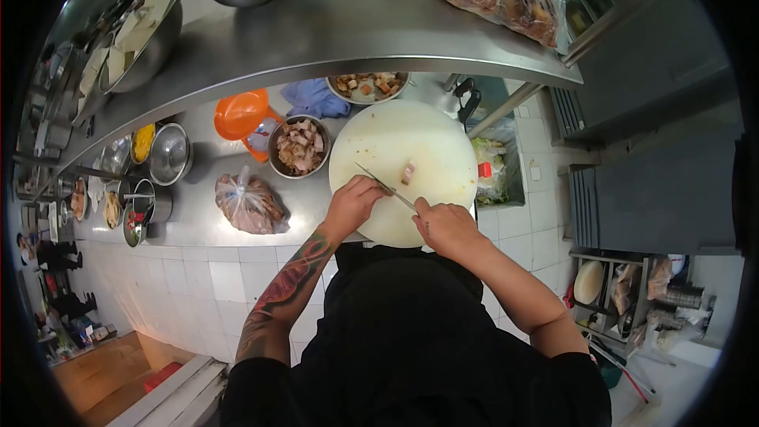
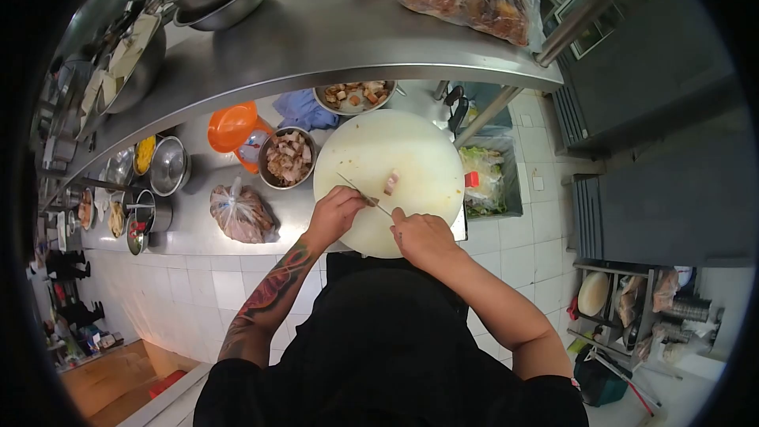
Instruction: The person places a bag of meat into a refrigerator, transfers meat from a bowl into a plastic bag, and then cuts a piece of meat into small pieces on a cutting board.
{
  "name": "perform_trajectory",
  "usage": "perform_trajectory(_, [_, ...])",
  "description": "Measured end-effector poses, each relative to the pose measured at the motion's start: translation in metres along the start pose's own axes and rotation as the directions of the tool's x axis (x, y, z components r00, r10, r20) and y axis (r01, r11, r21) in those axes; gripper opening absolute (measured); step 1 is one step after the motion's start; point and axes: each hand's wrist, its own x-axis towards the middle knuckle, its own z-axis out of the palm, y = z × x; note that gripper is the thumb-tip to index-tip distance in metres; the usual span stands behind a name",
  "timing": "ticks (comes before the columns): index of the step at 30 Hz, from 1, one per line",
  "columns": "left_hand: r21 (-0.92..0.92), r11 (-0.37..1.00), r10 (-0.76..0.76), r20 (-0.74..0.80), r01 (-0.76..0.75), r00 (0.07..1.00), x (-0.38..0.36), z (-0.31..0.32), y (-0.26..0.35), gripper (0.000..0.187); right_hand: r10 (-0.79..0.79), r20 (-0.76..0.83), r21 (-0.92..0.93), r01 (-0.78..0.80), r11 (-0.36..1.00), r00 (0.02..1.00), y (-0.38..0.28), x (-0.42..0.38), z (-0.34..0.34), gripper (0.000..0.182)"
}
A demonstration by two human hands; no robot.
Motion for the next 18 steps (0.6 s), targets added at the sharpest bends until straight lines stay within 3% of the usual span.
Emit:
perform_trajectory(2, [0.015, 1.000, 0.016, -0.011, -0.016, 1.000, -0.003, 0.002, -0.005, 0.024, 0.051, 0.134, -0.044, -0.046, 0.998, 0.990, -0.005, -0.002, -0.018, 0.022])
perform_trajectory(5, [0.019, 1.000, 0.018, -0.047, -0.018, 0.999, -0.007, 0.006, -0.008, 0.025, 0.038, 0.176, -0.043, -0.031, 0.999, 0.984, -0.005, 0.000, -0.023, 0.020])
perform_trajectory(8, [-0.011, 1.000, 0.002, -0.062, -0.003, 0.998, -0.016, 0.017, -0.019, 0.023, 0.080, 0.163, -0.027, -0.077, 0.997, 0.983, 0.007, 0.043, 0.026, 0.020])
perform_trajectory(14, [-0.025, 0.999, -0.028, -0.076, 0.027, 0.997, -0.014, 0.007, -0.017, 0.026, 0.050, 0.163, 0.015, -0.053, 0.998, 0.985, -0.007, 0.043, -0.012, 0.022])
perform_trajectory(18, [-0.024, 1.000, -0.011, -0.076, 0.009, 0.997, -0.022, 0.014, -0.024, 0.025, 0.103, 0.204, -0.013, -0.102, 0.995, 0.974, -0.008, 0.043, 0.008, 0.022])
